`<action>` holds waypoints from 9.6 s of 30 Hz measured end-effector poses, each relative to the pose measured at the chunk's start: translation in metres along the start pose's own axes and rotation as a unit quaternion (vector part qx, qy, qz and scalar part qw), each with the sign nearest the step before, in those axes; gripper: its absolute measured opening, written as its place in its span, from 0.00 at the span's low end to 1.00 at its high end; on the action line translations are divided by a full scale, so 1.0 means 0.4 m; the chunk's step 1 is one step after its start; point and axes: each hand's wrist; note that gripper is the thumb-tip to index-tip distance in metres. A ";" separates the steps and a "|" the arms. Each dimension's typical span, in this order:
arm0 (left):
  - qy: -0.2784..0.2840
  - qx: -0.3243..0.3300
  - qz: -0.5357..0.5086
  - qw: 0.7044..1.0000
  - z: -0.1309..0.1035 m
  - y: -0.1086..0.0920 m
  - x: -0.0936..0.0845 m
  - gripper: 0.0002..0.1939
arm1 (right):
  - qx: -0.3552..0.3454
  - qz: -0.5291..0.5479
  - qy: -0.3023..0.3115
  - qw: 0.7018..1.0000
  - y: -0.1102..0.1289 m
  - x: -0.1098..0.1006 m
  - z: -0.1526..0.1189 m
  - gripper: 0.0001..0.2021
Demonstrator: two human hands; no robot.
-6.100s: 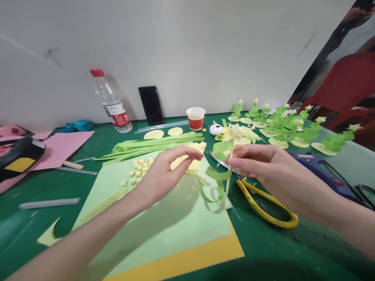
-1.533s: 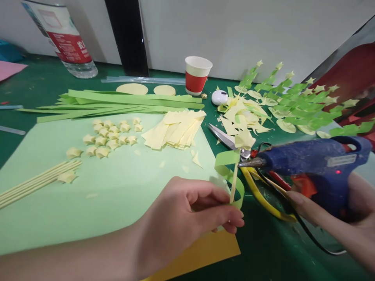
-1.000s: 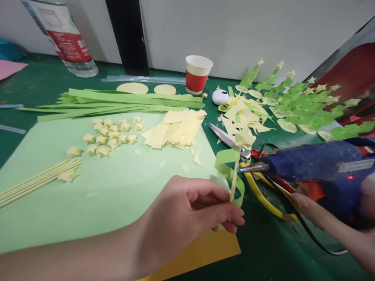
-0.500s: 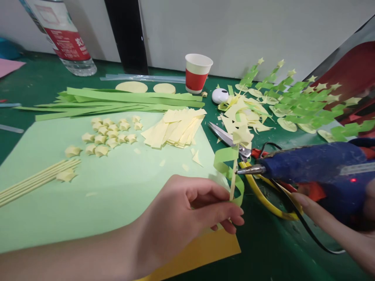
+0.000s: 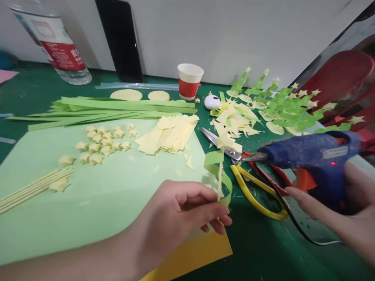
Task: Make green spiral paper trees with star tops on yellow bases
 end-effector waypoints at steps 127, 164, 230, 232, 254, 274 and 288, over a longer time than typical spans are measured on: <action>-0.181 0.191 0.373 0.890 -0.132 -0.216 0.021 0.14 | -0.002 0.633 0.440 0.637 0.240 0.051 -0.004 0.05; -0.161 0.167 0.395 0.889 -0.122 -0.211 -0.004 0.15 | -0.005 0.595 0.406 0.694 0.242 0.054 -0.008 0.07; -0.153 0.332 0.224 0.903 -0.078 -0.169 -0.013 0.06 | -0.068 0.543 0.210 0.811 0.242 0.013 0.058 0.04; -0.167 0.318 0.230 0.904 -0.070 -0.173 -0.020 0.06 | -0.066 0.541 0.223 0.808 0.243 0.013 0.059 0.04; -0.209 0.341 0.337 0.852 -0.077 -0.153 0.038 0.05 | -0.105 0.466 0.216 0.851 0.230 0.032 0.030 0.03; -0.156 0.264 0.343 0.888 -0.069 -0.160 0.028 0.05 | -0.045 0.520 0.243 0.817 0.237 0.036 0.034 0.04; -0.126 0.179 0.281 0.934 -0.056 -0.111 0.016 0.10 | -0.014 0.495 0.266 0.827 0.218 0.052 0.020 0.05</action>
Point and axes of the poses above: each hand's wrist, its own z-axis towards the middle knuckle, its own x-axis out of the palm, y = z × x, and after that the axes turned 5 degrees about -x, right-handed
